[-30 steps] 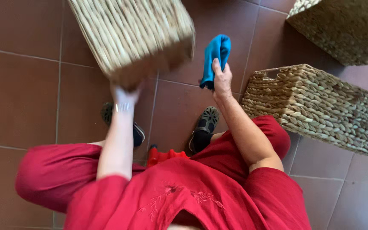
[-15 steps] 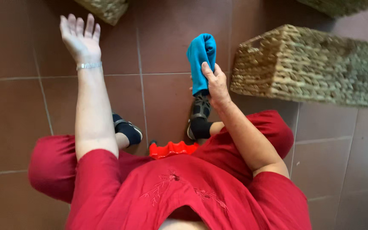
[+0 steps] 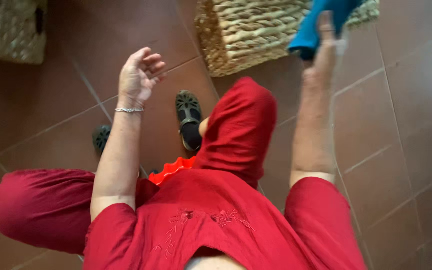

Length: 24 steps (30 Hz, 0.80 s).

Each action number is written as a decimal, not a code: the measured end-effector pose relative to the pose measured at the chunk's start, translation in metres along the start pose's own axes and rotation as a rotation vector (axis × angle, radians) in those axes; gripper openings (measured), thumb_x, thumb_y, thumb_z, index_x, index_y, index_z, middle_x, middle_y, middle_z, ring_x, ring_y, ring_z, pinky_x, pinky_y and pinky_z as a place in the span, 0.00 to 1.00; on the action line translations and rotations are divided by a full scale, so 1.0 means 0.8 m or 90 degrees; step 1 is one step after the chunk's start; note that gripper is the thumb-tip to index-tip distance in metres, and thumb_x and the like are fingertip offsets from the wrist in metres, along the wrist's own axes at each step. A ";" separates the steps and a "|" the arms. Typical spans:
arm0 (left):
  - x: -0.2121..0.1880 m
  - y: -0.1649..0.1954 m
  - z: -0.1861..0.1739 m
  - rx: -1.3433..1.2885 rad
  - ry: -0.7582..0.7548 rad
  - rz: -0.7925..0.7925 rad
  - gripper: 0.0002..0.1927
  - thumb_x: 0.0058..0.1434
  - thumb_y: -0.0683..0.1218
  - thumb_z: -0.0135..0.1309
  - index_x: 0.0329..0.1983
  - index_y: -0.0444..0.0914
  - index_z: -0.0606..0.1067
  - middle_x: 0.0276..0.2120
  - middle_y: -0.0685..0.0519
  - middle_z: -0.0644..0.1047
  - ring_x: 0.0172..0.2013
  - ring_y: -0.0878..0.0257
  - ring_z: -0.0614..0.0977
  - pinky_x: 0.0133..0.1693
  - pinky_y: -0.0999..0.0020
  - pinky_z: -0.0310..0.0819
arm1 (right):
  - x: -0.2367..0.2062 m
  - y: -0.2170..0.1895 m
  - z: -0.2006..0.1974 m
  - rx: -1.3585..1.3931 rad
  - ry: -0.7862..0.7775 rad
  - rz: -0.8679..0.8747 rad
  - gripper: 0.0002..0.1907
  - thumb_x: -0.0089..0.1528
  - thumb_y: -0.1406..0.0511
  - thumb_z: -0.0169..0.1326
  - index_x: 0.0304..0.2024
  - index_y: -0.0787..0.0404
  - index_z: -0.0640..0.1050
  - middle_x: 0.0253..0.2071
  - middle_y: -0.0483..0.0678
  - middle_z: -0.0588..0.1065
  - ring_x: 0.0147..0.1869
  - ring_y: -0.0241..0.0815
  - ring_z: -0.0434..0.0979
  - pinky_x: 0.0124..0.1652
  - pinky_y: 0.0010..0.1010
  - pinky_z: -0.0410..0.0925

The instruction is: The person sits on the floor and wipes woven water-hyacinth storage baskets one at a time with a blue cloth, turning each basket to clean its sides, lid and handle areas, then sets it aside and picks up the next basket.

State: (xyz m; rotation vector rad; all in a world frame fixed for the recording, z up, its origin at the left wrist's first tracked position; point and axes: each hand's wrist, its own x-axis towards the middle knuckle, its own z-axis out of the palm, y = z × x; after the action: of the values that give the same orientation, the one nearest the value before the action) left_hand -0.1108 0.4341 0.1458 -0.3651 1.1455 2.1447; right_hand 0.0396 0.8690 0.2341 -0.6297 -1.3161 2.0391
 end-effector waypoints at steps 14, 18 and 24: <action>0.157 -0.014 0.195 0.366 -0.129 0.166 0.46 0.65 0.59 0.66 0.77 0.41 0.54 0.74 0.43 0.59 0.73 0.50 0.62 0.72 0.48 0.59 | 0.142 -0.038 -0.194 -0.052 0.322 -0.054 0.24 0.65 0.66 0.65 0.58 0.74 0.73 0.47 0.57 0.79 0.43 0.49 0.83 0.40 0.39 0.79; 0.243 -0.008 0.211 0.697 -0.065 0.446 0.44 0.69 0.60 0.68 0.79 0.45 0.57 0.76 0.49 0.63 0.77 0.51 0.60 0.77 0.52 0.57 | 0.123 0.018 -0.153 0.039 0.321 -0.057 0.25 0.62 0.67 0.63 0.59 0.69 0.70 0.51 0.56 0.78 0.48 0.51 0.83 0.46 0.42 0.80; 0.287 0.008 0.227 0.847 -0.092 0.393 0.32 0.61 0.58 0.68 0.61 0.41 0.69 0.55 0.50 0.77 0.54 0.56 0.79 0.59 0.51 0.63 | 0.069 0.089 -0.078 0.142 0.249 -0.037 0.29 0.63 0.69 0.60 0.65 0.67 0.67 0.58 0.53 0.75 0.59 0.52 0.78 0.59 0.47 0.74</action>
State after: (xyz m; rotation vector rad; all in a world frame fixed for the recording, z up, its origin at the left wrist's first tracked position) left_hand -0.2723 0.6779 0.1339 0.8050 2.4433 1.2956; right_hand 0.0265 0.9257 0.1415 -0.8246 -0.8585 1.8615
